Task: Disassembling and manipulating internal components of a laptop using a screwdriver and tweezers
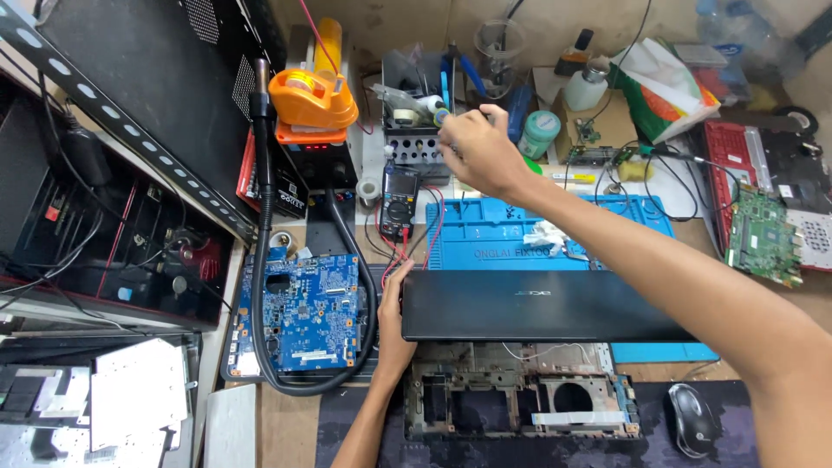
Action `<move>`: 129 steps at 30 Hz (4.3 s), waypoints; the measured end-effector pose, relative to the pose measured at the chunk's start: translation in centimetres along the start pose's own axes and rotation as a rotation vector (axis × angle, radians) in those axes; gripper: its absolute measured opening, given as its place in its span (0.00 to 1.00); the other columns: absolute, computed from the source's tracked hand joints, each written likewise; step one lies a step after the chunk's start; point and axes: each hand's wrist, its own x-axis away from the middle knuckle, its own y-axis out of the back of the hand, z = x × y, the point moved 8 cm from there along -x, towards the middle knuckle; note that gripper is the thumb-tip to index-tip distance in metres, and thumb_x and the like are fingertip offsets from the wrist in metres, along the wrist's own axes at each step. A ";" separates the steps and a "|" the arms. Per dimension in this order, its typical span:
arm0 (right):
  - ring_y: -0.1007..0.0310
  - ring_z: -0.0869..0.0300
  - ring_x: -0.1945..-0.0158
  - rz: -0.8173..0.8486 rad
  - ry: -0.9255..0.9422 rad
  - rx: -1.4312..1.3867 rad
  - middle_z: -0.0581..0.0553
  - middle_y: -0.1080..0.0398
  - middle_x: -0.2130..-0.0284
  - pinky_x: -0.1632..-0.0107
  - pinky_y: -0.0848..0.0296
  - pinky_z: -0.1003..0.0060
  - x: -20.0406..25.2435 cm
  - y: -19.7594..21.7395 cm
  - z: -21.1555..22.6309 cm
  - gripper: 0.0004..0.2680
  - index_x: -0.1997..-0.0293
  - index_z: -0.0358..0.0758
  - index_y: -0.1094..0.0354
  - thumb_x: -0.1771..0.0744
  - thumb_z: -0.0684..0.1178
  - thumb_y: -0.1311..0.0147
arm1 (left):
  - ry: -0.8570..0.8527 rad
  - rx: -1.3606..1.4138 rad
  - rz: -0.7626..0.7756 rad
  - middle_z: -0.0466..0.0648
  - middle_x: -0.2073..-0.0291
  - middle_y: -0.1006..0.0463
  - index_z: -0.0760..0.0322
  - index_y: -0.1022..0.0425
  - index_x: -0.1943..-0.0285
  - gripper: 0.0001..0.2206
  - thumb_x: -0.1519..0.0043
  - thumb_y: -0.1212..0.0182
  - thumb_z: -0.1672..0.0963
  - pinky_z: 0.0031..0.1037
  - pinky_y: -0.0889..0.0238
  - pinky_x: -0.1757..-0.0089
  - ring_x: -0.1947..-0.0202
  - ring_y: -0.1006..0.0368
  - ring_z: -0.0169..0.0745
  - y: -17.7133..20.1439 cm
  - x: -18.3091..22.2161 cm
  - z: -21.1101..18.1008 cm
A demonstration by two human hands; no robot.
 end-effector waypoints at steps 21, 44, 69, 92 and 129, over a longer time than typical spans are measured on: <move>0.32 0.55 0.76 0.234 -0.312 0.000 0.49 0.30 0.61 0.74 0.28 0.52 18.5 25.3 10.1 0.14 0.50 0.44 0.37 0.33 0.60 0.46 | -0.121 -0.604 0.175 0.71 0.28 0.47 0.69 0.37 0.28 0.24 0.34 0.43 0.58 0.50 0.56 0.33 0.26 0.55 0.72 -4.8 10.3 -6.1; 0.37 0.58 0.66 -0.098 -0.404 0.020 0.43 0.34 0.63 0.62 0.33 0.59 16.6 22.3 3.6 0.11 0.52 0.34 0.28 0.28 0.53 0.36 | -0.357 -1.055 0.253 0.63 0.26 0.46 0.65 0.51 0.21 0.34 0.32 0.48 0.46 0.53 0.62 0.31 0.25 0.54 0.63 -8.7 13.3 -2.7; 0.29 0.57 0.51 0.278 -0.733 -0.729 0.42 0.29 0.60 0.43 0.29 0.62 23.5 10.8 8.4 0.21 0.24 0.36 0.54 0.28 0.48 0.63 | -0.331 -1.144 0.297 0.64 0.26 0.45 0.66 0.50 0.21 0.33 0.30 0.54 0.45 0.52 0.60 0.32 0.26 0.51 0.63 -9.0 13.0 -2.3; 0.19 0.59 0.62 -0.072 -1.014 -1.098 0.39 0.20 0.60 0.56 0.18 0.70 27.4 5.4 12.1 0.12 0.41 0.38 0.30 0.31 0.47 0.49 | -0.267 -0.984 0.371 0.62 0.31 0.37 0.68 0.36 0.30 0.30 0.34 0.44 0.45 0.50 0.51 0.37 0.30 0.43 0.62 -7.9 11.6 -1.8; 0.17 0.56 0.64 -0.236 -0.918 -0.815 0.39 0.22 0.71 0.58 0.20 0.62 27.1 6.8 12.6 0.06 0.51 0.37 0.26 0.32 0.39 0.46 | -0.191 -0.689 0.131 0.48 0.63 0.24 0.55 0.22 0.59 0.06 0.40 0.38 0.61 0.38 0.33 0.50 0.56 0.25 0.54 -1.7 -1.2 -0.8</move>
